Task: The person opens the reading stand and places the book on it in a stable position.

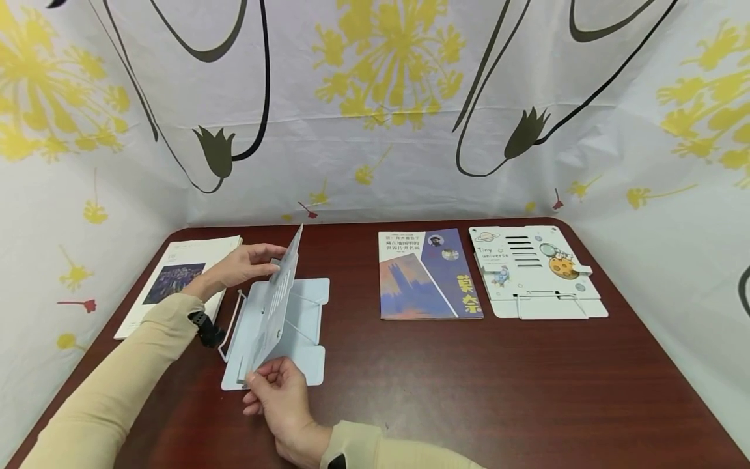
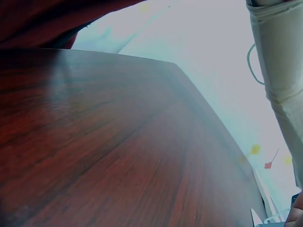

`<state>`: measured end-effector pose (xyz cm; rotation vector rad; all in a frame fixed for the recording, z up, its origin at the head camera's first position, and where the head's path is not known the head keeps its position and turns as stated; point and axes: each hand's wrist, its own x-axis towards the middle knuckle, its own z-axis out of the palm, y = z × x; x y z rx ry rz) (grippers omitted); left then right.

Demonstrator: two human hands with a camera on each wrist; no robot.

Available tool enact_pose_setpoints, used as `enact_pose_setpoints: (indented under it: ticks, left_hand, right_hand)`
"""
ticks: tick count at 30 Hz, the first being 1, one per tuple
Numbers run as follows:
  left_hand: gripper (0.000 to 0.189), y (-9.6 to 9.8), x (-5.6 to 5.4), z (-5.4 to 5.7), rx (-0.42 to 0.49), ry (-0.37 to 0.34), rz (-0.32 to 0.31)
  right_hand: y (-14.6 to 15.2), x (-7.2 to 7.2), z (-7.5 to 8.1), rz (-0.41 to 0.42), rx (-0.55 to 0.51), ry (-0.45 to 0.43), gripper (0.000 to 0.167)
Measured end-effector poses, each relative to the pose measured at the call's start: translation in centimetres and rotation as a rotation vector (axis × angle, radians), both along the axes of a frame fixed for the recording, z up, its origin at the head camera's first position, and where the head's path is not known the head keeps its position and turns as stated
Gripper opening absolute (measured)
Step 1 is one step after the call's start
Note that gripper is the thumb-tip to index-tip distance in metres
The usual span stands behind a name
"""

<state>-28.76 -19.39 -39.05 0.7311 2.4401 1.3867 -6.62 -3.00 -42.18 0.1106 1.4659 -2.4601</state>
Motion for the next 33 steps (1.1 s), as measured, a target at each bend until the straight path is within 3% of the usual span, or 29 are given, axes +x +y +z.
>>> enact_pose_setpoints:
  ticks: [16, 33]
  left_hand:
    - [0.049, 0.4, 0.1, 0.2, -0.05, 0.023, 0.041]
    - [0.063, -0.4, 0.2, 0.8, -0.14, 0.001, 0.209]
  right_hand:
    - [0.6, -1.0, -0.1, -0.035, 0.035, 0.003, 0.012]
    - [3.4, -3.5, 0.1, -0.143, 0.054, 0.008, 0.012]
